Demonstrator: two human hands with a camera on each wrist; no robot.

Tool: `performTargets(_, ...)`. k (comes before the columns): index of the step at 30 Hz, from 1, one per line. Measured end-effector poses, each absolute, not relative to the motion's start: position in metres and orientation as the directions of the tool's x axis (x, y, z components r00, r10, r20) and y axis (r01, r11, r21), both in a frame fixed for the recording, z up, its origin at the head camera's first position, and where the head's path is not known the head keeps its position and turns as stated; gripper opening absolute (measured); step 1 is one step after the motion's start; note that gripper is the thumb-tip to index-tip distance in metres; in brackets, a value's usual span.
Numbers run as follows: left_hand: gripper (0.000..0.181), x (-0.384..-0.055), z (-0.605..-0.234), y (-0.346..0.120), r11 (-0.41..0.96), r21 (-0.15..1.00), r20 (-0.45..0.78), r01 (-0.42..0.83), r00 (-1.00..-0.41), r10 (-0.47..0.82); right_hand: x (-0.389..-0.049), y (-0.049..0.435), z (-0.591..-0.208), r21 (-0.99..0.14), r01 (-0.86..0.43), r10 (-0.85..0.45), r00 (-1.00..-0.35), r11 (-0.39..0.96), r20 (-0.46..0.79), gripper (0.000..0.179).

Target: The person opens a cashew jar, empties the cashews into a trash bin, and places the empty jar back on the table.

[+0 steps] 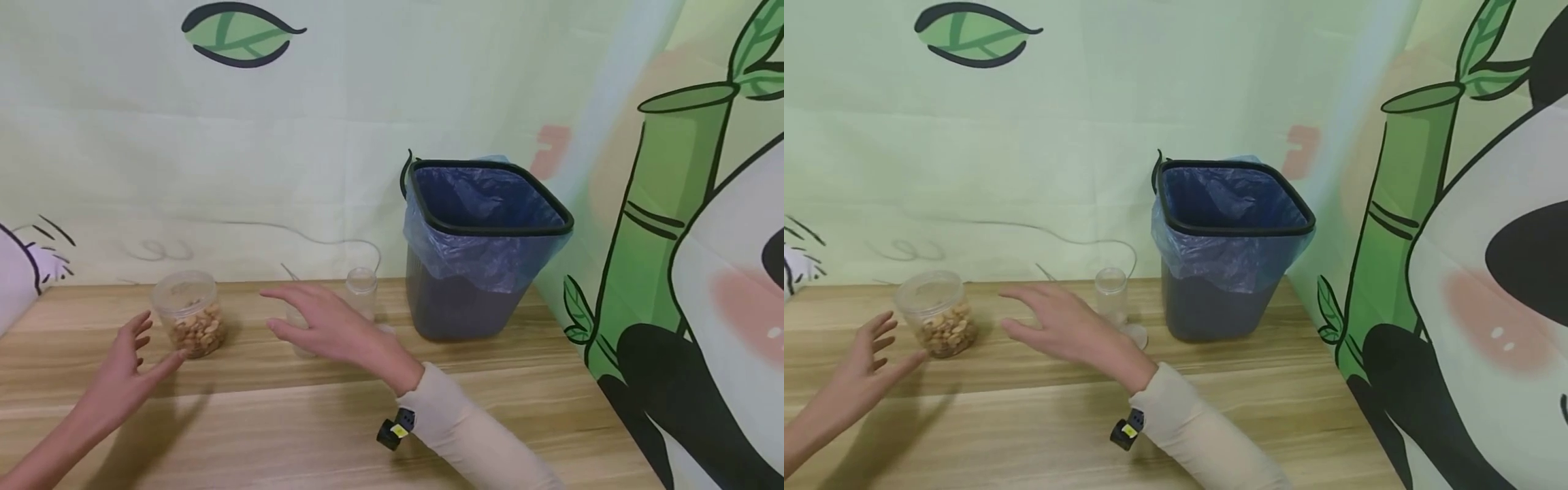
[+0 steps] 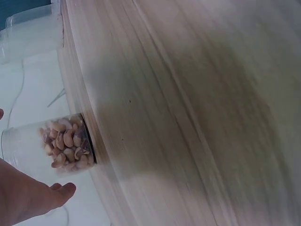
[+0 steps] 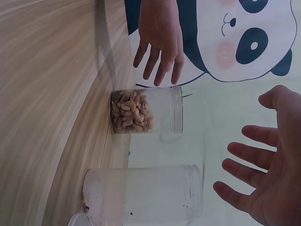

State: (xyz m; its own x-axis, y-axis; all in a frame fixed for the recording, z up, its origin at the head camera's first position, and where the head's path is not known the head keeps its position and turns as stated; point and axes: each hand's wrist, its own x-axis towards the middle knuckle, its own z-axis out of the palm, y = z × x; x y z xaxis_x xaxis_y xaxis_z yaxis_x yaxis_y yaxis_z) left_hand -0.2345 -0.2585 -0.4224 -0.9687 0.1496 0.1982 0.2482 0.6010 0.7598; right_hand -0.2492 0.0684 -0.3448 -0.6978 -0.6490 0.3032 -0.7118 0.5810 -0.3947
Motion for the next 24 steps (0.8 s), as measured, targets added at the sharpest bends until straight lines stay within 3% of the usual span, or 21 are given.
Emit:
performTargets(14,0.113,-0.248,-0.426,-0.253,0.539,0.823,0.151,0.177,-0.984,0.093,-0.257,0.056,-0.349,-0.450,-0.699,-0.677,-0.695,0.556,0.242,0.061)
performTargets(24,0.115,-0.262,-0.429,-0.248,0.463,0.877,0.113,0.126,-0.992,0.055,-0.262,0.039,-0.347,-0.417,-0.698,-0.683,-0.698,0.582,0.215,0.065)
